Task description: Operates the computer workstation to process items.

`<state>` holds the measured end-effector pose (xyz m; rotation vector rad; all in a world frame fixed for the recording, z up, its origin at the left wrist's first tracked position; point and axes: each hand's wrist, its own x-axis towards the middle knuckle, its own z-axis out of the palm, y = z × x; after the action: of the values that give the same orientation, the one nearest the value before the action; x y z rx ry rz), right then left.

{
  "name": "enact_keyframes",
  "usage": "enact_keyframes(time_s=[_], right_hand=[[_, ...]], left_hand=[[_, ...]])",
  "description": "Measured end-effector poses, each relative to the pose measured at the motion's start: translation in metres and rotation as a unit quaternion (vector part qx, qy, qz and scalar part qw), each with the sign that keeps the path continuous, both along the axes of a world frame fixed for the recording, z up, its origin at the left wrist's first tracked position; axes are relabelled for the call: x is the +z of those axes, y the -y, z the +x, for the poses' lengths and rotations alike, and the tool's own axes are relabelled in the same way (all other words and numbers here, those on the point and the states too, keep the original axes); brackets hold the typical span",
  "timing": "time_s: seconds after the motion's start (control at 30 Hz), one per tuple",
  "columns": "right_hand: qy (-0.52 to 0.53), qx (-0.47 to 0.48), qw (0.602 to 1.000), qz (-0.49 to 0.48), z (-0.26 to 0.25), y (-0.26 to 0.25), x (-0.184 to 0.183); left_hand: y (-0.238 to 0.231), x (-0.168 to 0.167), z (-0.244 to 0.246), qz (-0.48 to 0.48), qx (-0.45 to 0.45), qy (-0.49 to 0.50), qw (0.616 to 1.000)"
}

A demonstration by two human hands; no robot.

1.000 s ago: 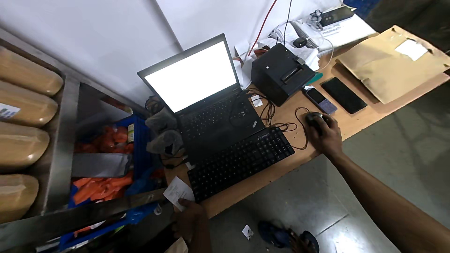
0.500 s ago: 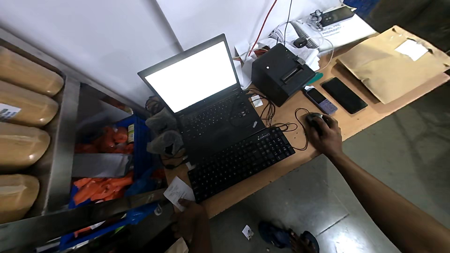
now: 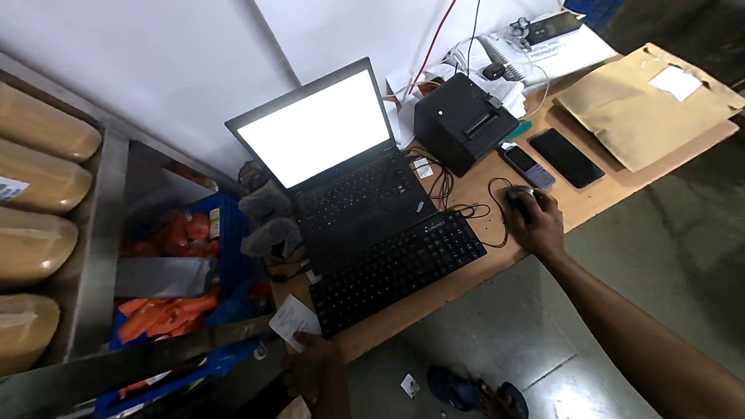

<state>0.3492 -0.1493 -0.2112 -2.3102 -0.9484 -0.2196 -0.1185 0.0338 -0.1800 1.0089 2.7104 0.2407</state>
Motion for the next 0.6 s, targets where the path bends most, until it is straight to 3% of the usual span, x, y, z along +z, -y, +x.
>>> enact_keyframes(time_s=[0.6], right_hand=[[0.006, -0.010, 1.000, -0.001, -0.002, -0.001, 0.002]], left_hand=[[0.002, 0.004, -0.001, 0.001, -0.006, -0.002, 1.000]])
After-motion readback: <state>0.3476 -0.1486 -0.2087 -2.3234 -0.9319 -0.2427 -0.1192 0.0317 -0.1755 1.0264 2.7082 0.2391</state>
